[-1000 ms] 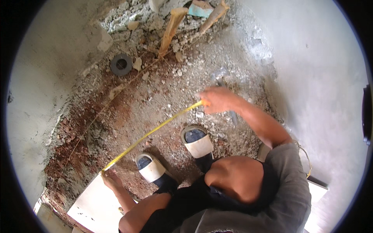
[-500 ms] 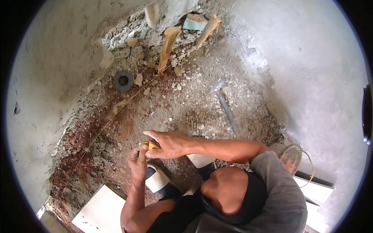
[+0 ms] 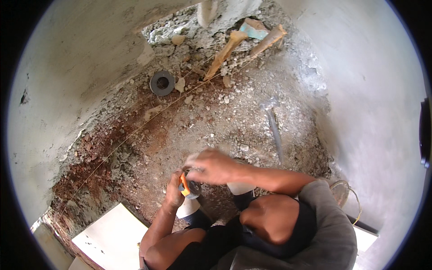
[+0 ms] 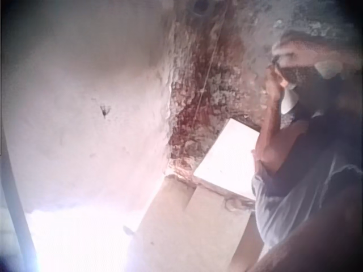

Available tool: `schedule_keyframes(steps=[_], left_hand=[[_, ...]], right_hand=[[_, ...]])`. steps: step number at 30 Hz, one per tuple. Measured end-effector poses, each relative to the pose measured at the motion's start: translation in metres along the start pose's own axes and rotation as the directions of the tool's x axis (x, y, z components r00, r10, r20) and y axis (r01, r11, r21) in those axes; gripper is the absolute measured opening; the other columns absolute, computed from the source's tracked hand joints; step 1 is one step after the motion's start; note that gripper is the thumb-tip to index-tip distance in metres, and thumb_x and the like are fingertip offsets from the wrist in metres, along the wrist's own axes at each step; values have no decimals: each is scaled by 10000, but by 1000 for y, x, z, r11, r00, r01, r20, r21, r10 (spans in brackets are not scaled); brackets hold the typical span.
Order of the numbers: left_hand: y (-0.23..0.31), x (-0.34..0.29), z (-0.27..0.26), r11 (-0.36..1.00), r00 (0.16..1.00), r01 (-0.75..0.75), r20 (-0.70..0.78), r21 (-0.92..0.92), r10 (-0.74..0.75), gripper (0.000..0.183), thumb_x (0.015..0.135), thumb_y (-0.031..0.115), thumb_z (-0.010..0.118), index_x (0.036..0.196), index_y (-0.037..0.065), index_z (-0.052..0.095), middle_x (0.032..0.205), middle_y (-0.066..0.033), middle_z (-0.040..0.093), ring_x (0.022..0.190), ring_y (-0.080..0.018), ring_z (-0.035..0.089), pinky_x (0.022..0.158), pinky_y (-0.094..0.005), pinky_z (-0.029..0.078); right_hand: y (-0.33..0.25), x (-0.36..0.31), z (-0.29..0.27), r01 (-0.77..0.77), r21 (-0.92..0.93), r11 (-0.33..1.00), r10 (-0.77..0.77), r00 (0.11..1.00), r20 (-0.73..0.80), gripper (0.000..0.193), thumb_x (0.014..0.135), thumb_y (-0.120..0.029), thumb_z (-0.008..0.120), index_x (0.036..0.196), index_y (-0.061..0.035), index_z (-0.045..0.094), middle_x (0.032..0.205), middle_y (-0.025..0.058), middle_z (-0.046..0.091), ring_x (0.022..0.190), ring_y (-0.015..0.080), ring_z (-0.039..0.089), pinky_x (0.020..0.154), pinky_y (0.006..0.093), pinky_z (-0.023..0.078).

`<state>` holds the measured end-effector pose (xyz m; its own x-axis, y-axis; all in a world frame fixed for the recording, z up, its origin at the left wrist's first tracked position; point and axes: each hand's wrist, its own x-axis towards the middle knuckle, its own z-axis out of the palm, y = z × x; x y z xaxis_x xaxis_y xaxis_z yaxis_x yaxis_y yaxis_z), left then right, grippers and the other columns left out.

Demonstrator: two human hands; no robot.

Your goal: The person measures the floor with a tape measure, then uses a hammer to break up debris and level the surface. They also move buckets and a blue cloth to clear the workspace.

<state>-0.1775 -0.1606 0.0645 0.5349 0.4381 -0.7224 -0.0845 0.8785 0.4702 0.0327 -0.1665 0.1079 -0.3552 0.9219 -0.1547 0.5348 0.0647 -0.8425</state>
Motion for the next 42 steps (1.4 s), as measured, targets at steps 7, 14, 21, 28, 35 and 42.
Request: schedule_keyframes(steps=[7, 14, 21, 28, 35, 42], left_hand=[[-10, -14, -48, 997, 991, 8, -136, 74, 2, 336, 872, 307, 436, 772, 12, 564, 675, -102, 574, 640, -209, 586, 610, -315, 479], [-16, -19, -79, 802, 838, 7, -441, 597, 321, 301, 882, 284, 527, 803, 7, 613, 657, -114, 601, 554, -240, 565, 555, -341, 441], [-4, -9, -94, 62, 714, 100, -115, 993, 690, 244, 842, 293, 616, 802, 53, 604, 787, -147, 598, 737, -330, 584, 648, -424, 453], [-5, 2, -103, -115, 719, 97, 11, 989, 695, 219, 836, 275, 616, 900, 66, 624, 839, -104, 606, 817, -303, 563, 777, -419, 397], [3, 6, -109, -176, 777, 80, 49, 981, 627, 209, 837, 254, 618, 920, 62, 611, 856, -118, 599, 812, -311, 552, 751, -417, 397], [-1, 6, -105, -150, 740, 83, 39, 985, 671, 197, 833, 246, 626, 906, 64, 604, 829, -103, 581, 775, -284, 531, 727, -400, 391]], right_hand=[[120, -101, -74, -873, -147, 465, 479, 387, -788, 363, 843, -308, 659, 1063, -34, 570, 1115, 159, 562, 1122, 295, 496, 925, 441, 405], [179, -157, -48, -857, -44, 514, 579, 384, -719, 351, 866, -286, 614, 1079, -19, 535, 1054, 202, 553, 985, 400, 536, 828, 469, 432], [182, -164, -70, -866, -132, 482, 512, 401, -760, 375, 856, -310, 632, 1090, -26, 557, 1020, 206, 566, 946, 391, 557, 825, 451, 446], [118, -70, -141, -715, 128, 687, 506, 346, -790, 390, 872, -345, 608, 1088, -20, 620, 1079, 158, 625, 1009, 257, 588, 869, 361, 444], [89, 31, -179, -418, 72, 906, 321, 563, -762, 365, 886, -356, 599, 1093, -58, 640, 1052, 112, 633, 934, 193, 603, 835, 329, 461], [98, 58, -165, -305, 254, 918, 390, 579, -716, 403, 859, -368, 647, 1106, -52, 622, 934, 76, 651, 897, 159, 597, 801, 320, 464]])
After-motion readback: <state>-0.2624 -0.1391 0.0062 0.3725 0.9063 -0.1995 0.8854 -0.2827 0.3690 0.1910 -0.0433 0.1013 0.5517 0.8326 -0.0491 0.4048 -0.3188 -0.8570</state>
